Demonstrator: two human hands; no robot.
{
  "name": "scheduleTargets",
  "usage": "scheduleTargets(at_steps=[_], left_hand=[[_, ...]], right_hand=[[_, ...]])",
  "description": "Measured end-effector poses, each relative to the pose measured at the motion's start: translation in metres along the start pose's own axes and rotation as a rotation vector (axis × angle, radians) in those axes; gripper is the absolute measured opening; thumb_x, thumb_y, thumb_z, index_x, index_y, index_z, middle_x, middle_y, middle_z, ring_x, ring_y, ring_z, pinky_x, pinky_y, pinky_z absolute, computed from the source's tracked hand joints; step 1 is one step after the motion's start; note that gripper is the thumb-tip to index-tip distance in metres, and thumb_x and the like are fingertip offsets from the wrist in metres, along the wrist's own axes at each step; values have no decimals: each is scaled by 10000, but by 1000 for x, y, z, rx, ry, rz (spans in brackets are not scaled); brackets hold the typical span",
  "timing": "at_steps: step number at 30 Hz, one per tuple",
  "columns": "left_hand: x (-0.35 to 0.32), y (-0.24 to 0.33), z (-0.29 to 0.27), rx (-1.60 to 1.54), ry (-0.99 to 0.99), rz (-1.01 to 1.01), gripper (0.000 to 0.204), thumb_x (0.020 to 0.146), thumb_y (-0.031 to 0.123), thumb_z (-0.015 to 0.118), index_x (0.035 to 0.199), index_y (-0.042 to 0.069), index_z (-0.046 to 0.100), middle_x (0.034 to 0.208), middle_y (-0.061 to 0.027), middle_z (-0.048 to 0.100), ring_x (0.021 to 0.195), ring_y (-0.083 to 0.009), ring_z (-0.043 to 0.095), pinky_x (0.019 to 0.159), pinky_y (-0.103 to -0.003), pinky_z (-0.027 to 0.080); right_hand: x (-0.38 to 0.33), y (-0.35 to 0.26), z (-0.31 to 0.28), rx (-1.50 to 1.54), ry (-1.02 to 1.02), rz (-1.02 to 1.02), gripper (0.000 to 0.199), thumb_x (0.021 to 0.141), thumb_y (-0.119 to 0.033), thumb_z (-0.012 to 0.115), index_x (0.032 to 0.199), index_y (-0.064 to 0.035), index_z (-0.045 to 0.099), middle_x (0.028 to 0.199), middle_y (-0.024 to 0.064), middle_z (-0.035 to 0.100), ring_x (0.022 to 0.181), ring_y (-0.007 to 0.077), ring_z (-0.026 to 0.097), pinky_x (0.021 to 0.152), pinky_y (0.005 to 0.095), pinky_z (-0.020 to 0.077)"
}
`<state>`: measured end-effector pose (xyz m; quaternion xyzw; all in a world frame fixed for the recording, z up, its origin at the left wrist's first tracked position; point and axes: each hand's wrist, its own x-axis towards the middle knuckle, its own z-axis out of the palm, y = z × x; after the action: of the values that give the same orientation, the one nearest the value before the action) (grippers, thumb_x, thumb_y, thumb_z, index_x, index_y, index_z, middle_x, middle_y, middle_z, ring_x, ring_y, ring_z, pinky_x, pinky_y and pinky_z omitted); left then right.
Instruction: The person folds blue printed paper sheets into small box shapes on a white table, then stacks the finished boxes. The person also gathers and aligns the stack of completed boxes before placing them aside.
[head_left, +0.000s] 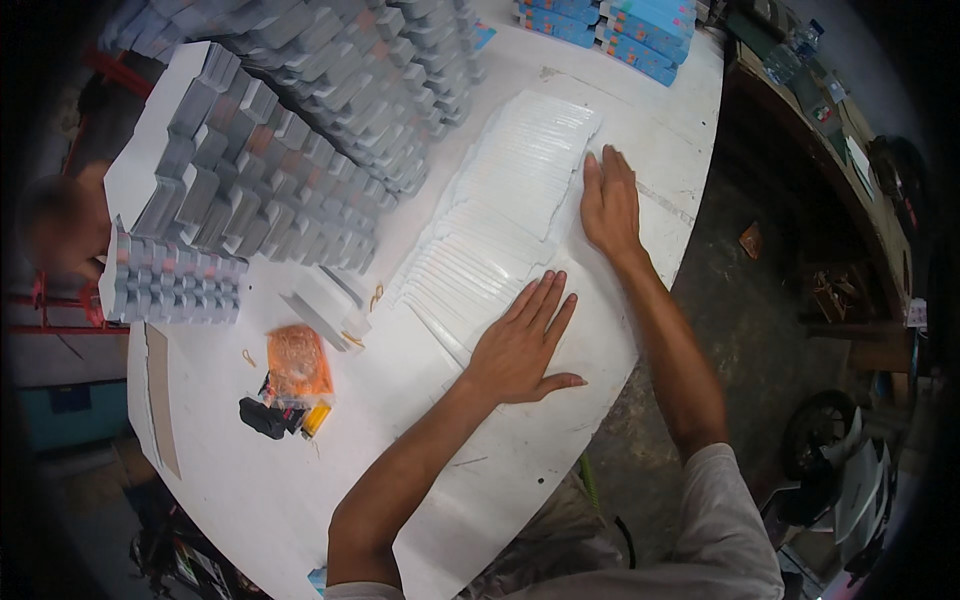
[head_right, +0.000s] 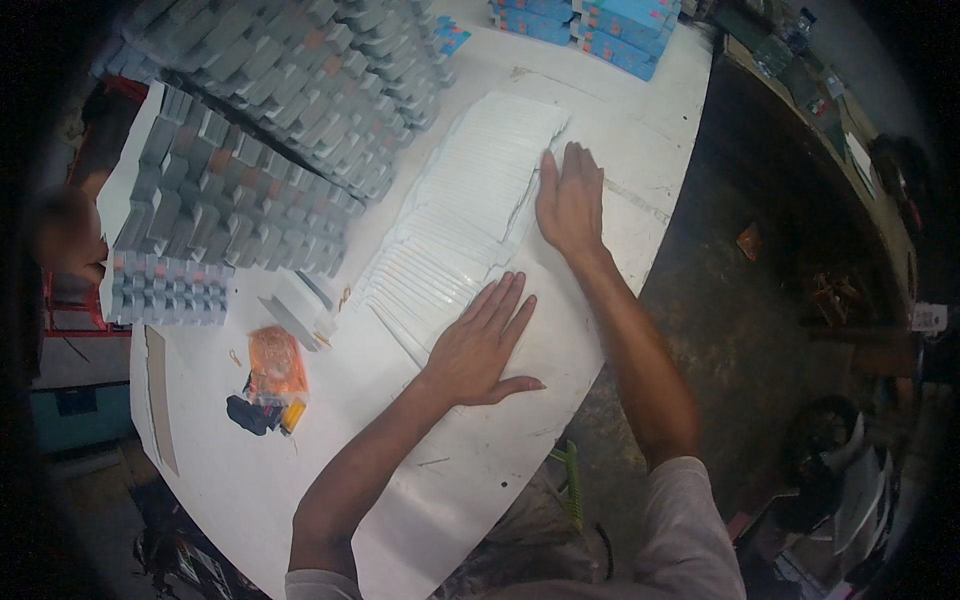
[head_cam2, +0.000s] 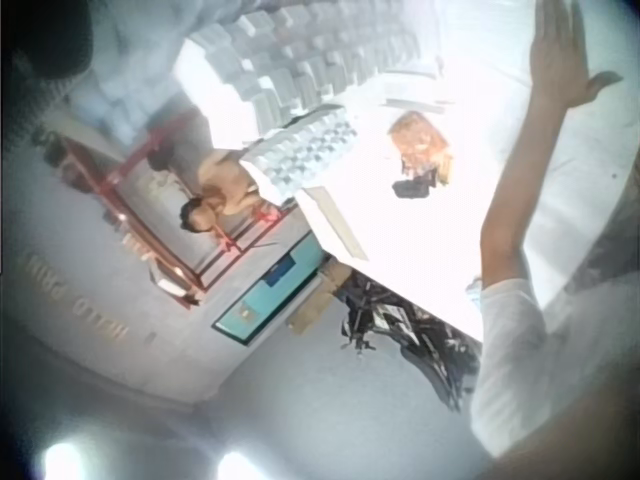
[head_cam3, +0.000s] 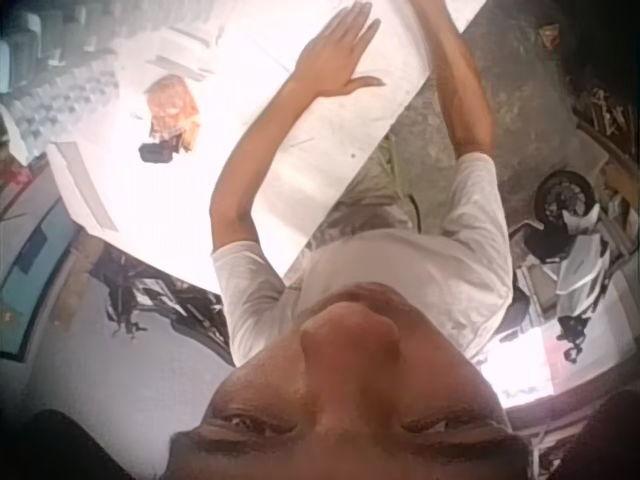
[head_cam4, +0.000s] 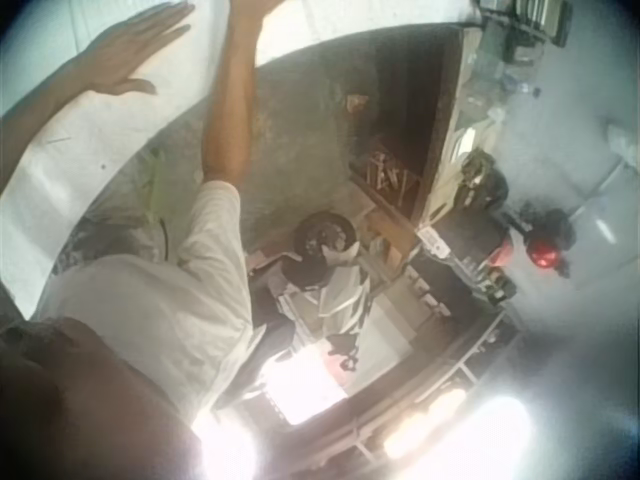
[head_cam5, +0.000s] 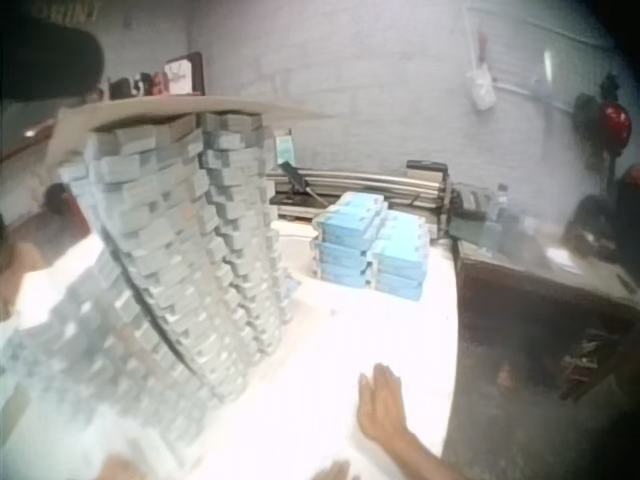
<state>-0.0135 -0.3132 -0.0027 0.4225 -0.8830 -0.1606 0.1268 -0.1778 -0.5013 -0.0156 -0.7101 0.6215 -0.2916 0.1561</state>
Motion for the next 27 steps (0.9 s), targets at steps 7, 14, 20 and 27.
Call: scheduleTargets(at_steps=[7,14,20,27], left_hand=[[1,2,-1,39,11,-14,1130,932,798,482,1580,-110,304,1636,-408,210,1562,-527,175,1296,-540,152],[1,1,-1,24,13,-8,1159,909,814,501,1579,-111,307,1618,-443,195,1554,-556,162,1289,-564,148],[1,5,-1,-20,32,-4,1197,876,839,524,1576,-108,311,1608,-453,201,1546,-571,163,1284,-576,151],[5,18,6,-51,40,3,1177,882,814,554,1571,-111,317,1595,-466,205,1543,-578,164,1280,-581,155]], right_hand=[[2,-37,34,-208,0,34,1183,979,-815,354,1591,178,156,1659,376,222,1598,467,101,1218,731,-14],[1,-29,42,-292,-39,34,1190,971,-834,325,1581,180,203,1648,380,253,1592,477,121,1208,741,-37],[-1,-30,38,-328,-60,36,1180,973,-834,313,1580,174,227,1653,365,260,1592,474,129,1203,745,-55],[-5,-20,25,-365,-115,9,1164,976,-832,301,1588,155,237,1673,317,266,1595,468,127,1197,747,-88]])
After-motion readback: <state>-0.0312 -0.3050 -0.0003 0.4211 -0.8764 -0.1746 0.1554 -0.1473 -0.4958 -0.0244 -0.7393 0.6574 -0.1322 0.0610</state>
